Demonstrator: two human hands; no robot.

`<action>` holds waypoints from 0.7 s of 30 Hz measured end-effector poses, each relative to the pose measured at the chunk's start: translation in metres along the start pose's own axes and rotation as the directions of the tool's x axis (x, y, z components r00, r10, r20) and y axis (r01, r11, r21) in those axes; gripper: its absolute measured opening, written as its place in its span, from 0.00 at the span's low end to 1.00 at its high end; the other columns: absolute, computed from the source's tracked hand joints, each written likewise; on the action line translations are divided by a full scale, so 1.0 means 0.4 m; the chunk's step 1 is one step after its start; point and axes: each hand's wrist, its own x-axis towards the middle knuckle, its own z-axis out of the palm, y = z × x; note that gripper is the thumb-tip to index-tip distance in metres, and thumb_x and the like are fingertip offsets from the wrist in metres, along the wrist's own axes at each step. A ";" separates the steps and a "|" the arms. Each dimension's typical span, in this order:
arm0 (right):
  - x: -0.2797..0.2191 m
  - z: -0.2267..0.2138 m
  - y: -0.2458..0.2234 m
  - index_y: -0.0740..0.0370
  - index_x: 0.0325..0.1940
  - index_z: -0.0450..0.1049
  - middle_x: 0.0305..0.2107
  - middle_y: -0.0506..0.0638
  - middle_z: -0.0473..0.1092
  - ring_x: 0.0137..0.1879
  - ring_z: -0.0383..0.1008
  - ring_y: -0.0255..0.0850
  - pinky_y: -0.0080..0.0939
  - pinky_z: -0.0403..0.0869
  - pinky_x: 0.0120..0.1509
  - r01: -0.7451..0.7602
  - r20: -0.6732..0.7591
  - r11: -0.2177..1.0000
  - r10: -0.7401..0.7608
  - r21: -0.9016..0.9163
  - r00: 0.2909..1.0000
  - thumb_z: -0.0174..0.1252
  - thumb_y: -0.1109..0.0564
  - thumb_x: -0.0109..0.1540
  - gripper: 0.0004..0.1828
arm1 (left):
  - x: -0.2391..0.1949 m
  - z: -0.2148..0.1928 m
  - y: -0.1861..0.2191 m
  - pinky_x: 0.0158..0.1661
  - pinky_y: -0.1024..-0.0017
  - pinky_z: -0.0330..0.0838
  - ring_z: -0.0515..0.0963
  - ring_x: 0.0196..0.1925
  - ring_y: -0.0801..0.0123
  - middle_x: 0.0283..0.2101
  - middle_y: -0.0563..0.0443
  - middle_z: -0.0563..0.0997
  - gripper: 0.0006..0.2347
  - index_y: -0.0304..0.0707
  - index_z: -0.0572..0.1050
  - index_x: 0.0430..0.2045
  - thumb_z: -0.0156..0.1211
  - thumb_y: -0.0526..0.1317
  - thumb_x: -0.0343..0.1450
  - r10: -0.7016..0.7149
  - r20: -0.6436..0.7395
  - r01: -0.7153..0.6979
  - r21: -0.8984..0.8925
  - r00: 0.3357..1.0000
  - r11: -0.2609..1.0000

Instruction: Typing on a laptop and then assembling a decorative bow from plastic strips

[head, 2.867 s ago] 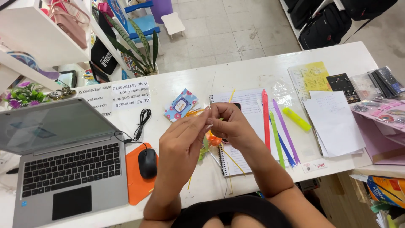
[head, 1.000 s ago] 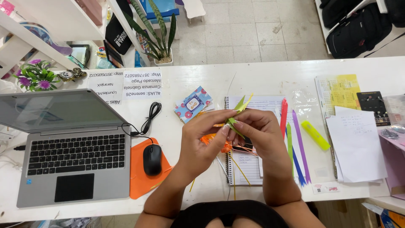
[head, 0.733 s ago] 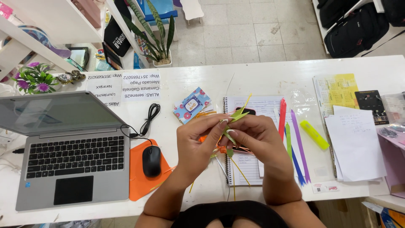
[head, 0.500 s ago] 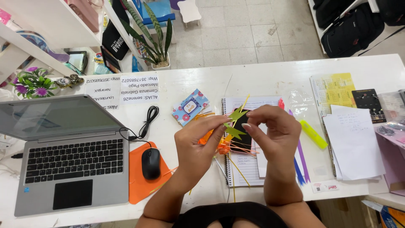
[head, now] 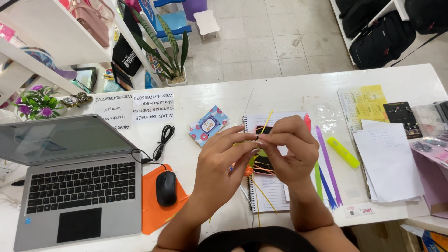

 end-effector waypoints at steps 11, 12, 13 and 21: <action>-0.003 -0.027 0.043 0.66 0.34 0.76 0.33 0.56 0.70 0.40 0.70 0.45 0.40 0.71 0.47 -0.123 -0.234 0.966 0.069 -0.228 0.970 0.66 0.64 0.65 0.06 | -0.020 -0.026 -0.061 0.63 0.51 0.63 0.82 0.51 0.62 0.37 0.57 0.83 0.05 0.44 0.81 0.32 0.59 0.39 0.73 -0.096 0.300 0.060 0.125 0.949 0.990; -0.003 -0.028 0.052 0.66 0.35 0.76 0.33 0.57 0.70 0.42 0.70 0.46 0.41 0.72 0.48 -0.108 -0.286 0.958 0.028 -0.267 0.958 0.66 0.63 0.66 0.06 | -0.020 -0.030 -0.076 0.64 0.49 0.60 0.82 0.50 0.67 0.36 0.60 0.83 0.04 0.45 0.81 0.30 0.61 0.40 0.72 -0.115 0.335 0.066 0.153 0.935 0.986; -0.003 -0.049 0.063 0.66 0.35 0.76 0.33 0.57 0.70 0.42 0.70 0.46 0.41 0.72 0.48 -0.110 -0.288 0.957 0.029 -0.270 0.957 0.66 0.63 0.66 0.06 | -0.018 -0.045 -0.069 0.64 0.49 0.60 0.82 0.50 0.67 0.36 0.60 0.83 0.04 0.45 0.81 0.30 0.61 0.40 0.72 -0.114 0.338 0.066 0.151 0.934 0.986; 0.000 -0.042 0.067 0.68 0.55 0.72 0.37 0.51 0.66 0.40 0.69 0.38 0.33 0.68 0.43 -0.479 -0.065 0.810 0.528 0.337 0.847 0.48 0.24 0.67 0.42 | -0.003 -0.045 -0.070 0.65 0.50 0.58 0.82 0.48 0.67 0.39 0.56 0.85 0.06 0.45 0.80 0.32 0.56 0.41 0.74 -0.150 0.342 0.103 0.152 0.928 0.983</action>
